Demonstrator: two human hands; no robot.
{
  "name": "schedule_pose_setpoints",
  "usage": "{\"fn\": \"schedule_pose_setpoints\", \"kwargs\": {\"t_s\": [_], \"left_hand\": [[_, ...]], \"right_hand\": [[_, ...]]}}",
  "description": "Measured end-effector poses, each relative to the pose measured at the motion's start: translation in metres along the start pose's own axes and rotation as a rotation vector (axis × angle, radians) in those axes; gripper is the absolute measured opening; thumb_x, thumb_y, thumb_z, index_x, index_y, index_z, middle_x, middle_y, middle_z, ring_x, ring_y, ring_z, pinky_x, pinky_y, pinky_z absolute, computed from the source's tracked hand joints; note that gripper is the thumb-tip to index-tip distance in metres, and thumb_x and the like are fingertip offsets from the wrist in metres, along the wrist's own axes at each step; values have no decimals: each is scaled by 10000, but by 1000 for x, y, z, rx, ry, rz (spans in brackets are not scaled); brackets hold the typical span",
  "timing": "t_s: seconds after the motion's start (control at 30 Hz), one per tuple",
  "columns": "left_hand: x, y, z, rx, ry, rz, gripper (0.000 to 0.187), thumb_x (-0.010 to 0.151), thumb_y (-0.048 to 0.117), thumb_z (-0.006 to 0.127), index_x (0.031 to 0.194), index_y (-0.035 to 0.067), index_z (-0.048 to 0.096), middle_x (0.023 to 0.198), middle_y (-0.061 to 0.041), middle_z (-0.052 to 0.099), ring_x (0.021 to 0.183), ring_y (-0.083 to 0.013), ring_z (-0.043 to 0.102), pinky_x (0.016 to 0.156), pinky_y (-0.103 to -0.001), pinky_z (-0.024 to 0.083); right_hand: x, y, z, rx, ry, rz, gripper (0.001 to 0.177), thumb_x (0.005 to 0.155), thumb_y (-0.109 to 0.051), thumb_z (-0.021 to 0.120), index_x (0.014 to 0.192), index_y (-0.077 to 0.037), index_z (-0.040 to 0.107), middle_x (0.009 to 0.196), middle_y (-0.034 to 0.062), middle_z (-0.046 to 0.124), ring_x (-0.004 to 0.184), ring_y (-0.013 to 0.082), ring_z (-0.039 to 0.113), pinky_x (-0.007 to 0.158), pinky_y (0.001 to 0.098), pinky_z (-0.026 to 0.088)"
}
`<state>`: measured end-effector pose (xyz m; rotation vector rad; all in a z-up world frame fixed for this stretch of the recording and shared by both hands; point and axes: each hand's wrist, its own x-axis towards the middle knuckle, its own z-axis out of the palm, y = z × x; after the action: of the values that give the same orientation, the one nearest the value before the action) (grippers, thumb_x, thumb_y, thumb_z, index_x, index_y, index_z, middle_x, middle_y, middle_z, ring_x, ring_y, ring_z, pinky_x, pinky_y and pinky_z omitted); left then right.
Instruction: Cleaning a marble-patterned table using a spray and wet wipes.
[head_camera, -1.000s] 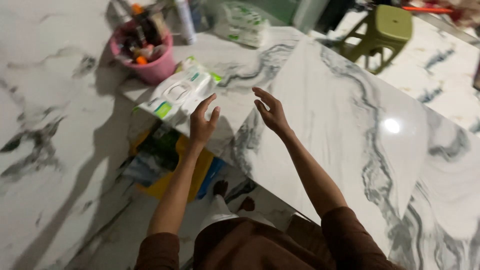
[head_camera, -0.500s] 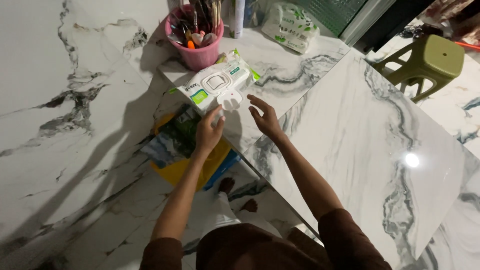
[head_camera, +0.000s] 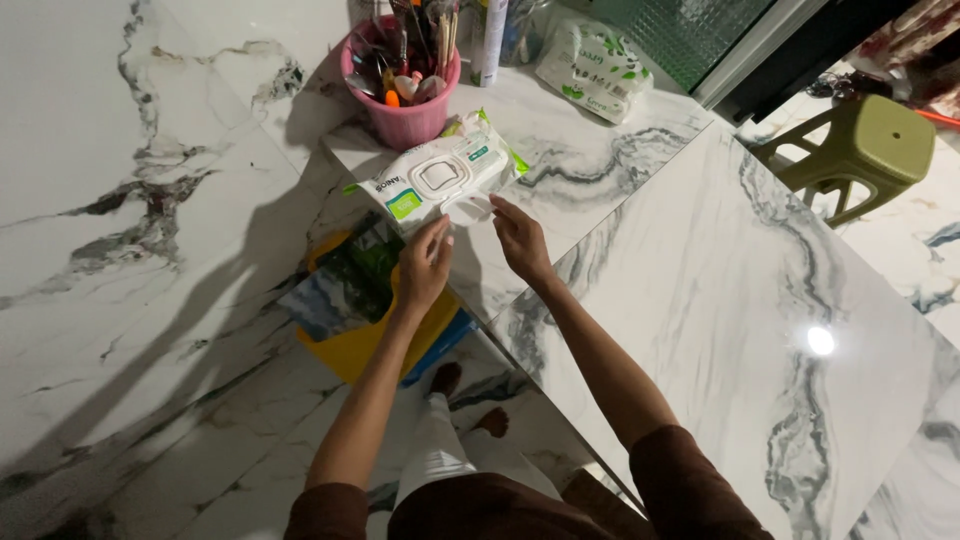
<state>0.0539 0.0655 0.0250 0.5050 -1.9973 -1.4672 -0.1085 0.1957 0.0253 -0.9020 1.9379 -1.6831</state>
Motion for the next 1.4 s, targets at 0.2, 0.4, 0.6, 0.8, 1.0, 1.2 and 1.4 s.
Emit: {"fn": "schedule_pose_setpoints", "kwargs": {"t_s": [0.2,0.4,0.6,0.8,1.0,1.2,1.4], "left_hand": [[14,9,4,-81,66,70,412,1042,167,577,1425,20,552,1436,-156,615,1314,-278,622,1044,-373,542],[41,8,-9,145,126,310,336,1060,116,575,1382,29,616,1462,-164,609,1355,-290,596,1096,-390,519],[76,-10,-27,-73,28,81,398,1056,156,552,1432,27,563,1479,-167,567,1374,-283,570,1082,-388,527],[116,-29,-33,-147,-98,-14,388,1070,155,546,1431,13,566,1452,-160,588,1344,-288,595,1090,-381,517],[148,-24,-36,-72,-153,89,419,1036,210,555,1393,-7,591,1387,-178,653,1263,-258,652,1036,-367,543],[167,6,-32,-220,-227,176,394,1065,168,536,1413,-14,561,1391,-189,639,1283,-287,629,1042,-359,504],[186,30,-8,-43,-169,249,393,1025,152,570,1377,-18,614,1313,-197,688,1199,-274,682,1008,-367,539]], "right_hand": [[17,-10,-1,63,-46,-275,346,1074,-13,510,1409,31,584,1618,170,452,1423,224,507,1122,317,453],[44,-17,15,121,-79,-292,358,1049,-7,494,1394,42,578,1613,180,415,1402,211,498,1073,316,454],[85,6,37,-32,-176,-77,425,1006,-5,498,1422,43,564,1401,158,652,1295,194,602,1099,328,475],[110,3,39,-148,-202,-89,502,925,38,483,1418,41,579,1382,158,664,1304,222,597,1108,352,453],[126,8,30,-25,-231,-89,449,988,-13,515,1432,44,541,1412,168,632,1330,218,582,1132,360,453],[136,-3,9,37,-150,-34,436,1012,-87,614,1414,74,559,1425,177,631,1320,223,598,1120,351,495],[138,-24,-32,51,-101,-127,459,1013,-79,637,1431,70,524,1449,169,607,1371,234,563,1163,361,452]]}}
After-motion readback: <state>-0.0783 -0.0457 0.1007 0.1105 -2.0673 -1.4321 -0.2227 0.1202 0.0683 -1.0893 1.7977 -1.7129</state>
